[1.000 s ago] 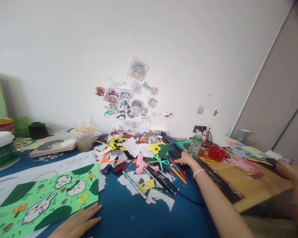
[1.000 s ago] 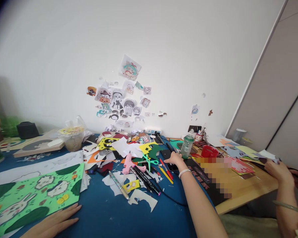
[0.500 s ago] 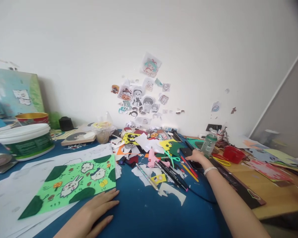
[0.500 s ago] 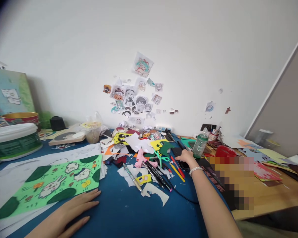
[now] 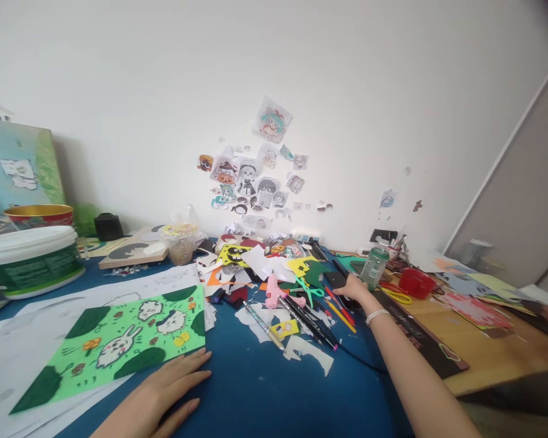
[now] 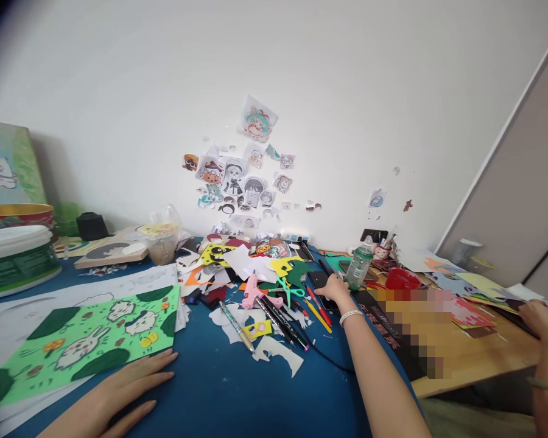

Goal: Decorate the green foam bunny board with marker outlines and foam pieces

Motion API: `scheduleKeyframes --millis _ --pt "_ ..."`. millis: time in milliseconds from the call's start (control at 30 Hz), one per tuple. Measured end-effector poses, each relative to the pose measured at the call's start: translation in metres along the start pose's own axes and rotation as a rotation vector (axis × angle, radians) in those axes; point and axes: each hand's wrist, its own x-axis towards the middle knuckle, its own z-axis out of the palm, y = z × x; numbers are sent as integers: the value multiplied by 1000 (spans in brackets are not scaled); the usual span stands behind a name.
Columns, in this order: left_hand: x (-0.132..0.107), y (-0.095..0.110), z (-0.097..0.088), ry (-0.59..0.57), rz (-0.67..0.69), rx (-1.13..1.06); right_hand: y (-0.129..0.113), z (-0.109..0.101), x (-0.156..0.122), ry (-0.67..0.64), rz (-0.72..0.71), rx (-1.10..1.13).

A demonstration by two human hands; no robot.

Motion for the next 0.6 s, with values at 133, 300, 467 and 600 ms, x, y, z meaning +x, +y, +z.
scheduleKeyframes --millis 133,300,467,600 --pt "-1 -3 3 -21 -6 -5 -1 -1 -7 -20 10 -28" --pt "0 -2 2 -25 -7 29 -9 -7 -14 -47 8 -52" --pt "1 -7 6 -8 30 46 -13 -11 -13 -77 24 -44" --pt "-1 -11 10 -8 18 41 -11 -12 -10 -83 19 -15"
